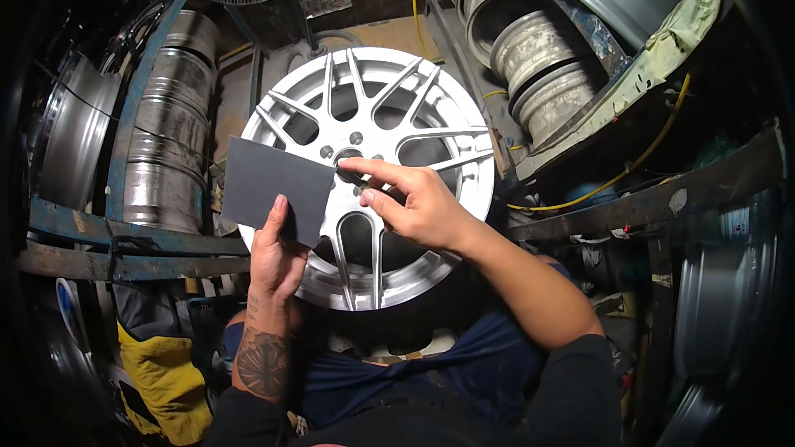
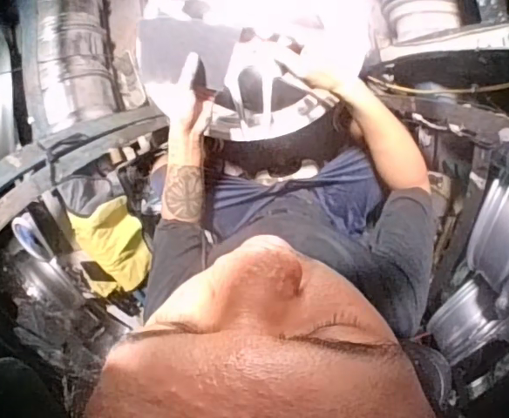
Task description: The user is prepping a car rim for painting by using a sanding block to smooth the surface around the rim holes.
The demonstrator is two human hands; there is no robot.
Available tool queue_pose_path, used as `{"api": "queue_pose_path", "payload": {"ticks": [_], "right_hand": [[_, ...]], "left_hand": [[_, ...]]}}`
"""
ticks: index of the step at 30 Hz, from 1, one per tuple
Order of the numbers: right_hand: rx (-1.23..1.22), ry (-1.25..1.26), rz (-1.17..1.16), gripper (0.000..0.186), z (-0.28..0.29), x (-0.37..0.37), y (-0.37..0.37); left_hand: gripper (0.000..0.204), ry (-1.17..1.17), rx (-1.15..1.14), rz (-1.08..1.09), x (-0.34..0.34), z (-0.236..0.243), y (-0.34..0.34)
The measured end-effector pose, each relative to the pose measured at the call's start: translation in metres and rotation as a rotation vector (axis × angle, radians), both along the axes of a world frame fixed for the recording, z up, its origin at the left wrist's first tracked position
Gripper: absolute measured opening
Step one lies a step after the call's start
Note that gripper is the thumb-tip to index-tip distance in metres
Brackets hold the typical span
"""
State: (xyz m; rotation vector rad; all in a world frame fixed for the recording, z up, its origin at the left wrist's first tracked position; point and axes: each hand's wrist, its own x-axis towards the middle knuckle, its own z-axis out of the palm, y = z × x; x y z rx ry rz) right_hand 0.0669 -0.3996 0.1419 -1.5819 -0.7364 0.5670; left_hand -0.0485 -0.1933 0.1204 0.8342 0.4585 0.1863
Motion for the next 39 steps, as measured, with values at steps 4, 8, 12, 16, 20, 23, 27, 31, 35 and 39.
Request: {"api": "queue_pose_path", "payload": {"ticks": [4,8,12,16,20,23,27,31,35,39], "right_hand": [[-0.012,-0.099,0.007,0.043,-0.002,0.002,-0.002],[-0.008,-0.141,0.011,0.043,-0.003,0.0,0.001],[-0.012,-0.113,0.029,0.043,-0.002,0.0,0.0],[-0.003,-0.142,0.031,0.044,-0.003,0.001,-0.001],[0.018,-0.135,0.041,0.044,-0.013,0.003,0.0],[0.026,-0.178,0.069,0.054,-0.011,0.002,0.001],[-0.016,-0.41,0.096,0.073,-0.008,0.005,-0.005],[-0.095,-0.534,0.132,0.07,-0.008,0.008,-0.007],[-0.015,-0.348,0.091,0.071,-0.013,0.001,-0.005],[0.035,-0.376,0.057,0.077,-0.014,-0.005,-0.001]], "left_hand": [[0.035,0.014,-0.013,0.012,-0.004,-0.006,0.009],[0.035,0.021,0.001,0.017,-0.007,-0.007,0.009],[0.035,0.014,0.013,0.014,-0.007,-0.008,0.007],[0.039,-0.013,0.011,0.055,-0.006,-0.005,0.004],[0.036,0.012,0.188,0.08,-0.007,-0.008,0.006],[0.032,0.064,0.453,0.095,-0.011,-0.013,0.019],[0.03,-0.072,0.59,0.091,-0.008,-0.008,0.02],[0.027,-0.067,0.617,0.034,-0.012,-0.008,0.023],[0.026,0.022,0.512,-0.016,-0.018,-0.008,0.019],[0.023,-0.045,0.578,-0.024,-0.015,-0.006,0.01]]}}
